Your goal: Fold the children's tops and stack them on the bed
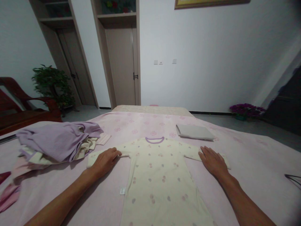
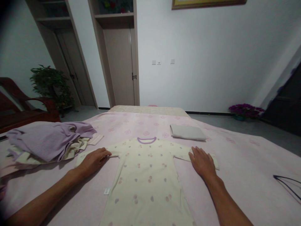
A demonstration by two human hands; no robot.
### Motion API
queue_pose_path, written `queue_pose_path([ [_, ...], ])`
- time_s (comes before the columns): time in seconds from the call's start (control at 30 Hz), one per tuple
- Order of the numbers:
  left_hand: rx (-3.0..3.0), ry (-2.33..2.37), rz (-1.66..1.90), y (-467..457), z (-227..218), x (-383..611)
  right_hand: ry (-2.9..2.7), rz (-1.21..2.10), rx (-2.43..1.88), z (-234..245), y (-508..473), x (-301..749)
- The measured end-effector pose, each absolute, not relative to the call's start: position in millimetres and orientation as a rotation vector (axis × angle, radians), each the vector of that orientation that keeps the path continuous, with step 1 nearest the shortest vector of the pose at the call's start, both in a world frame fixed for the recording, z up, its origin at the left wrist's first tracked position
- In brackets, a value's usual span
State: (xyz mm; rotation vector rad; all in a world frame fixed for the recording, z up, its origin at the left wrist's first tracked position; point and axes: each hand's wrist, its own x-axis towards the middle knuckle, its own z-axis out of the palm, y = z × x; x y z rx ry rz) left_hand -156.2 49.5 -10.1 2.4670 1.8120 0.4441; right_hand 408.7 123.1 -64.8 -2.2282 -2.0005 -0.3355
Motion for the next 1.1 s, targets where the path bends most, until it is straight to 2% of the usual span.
queue_pose_path([
  [0.23,2.069,1.92,0.256,67.4,4.8,-172.2,-2.0,-0.33,-2.221,-66.0,123.2,409.6],
  [0.57,2.128,2.539,0.144,60.8,-5.4,-185.4,-2.018,-0.351,-2.222,-64.6,122.4,408.8],
  [0.63,2.265,2.451,0.23,59.6,-6.4,-180.1,-2.011,-0.354,-2.224,-64.7,122.4,408.2],
  [0.73,2.431,1.995,0.433,58.7,-16.6,-165.5,-2.009,-0.363,-2.224,-65.0,122.5,407.9],
  [0.83,2.491,1.684,0.415,56.1,-32.9,-158.0,-2.009,-0.357,-2.22,-65.0,122.4,408.6],
  [0.97,2.446,1.709,0.329,51.6,-39.2,-173.4,-2.015,-0.356,-2.207,-65.3,122.8,410.1],
  [1.1,2.19,1.892,0.471,58.1,-22.5,-191.7,-2.019,-0.348,-2.209,-65.7,123.9,410.0],
])
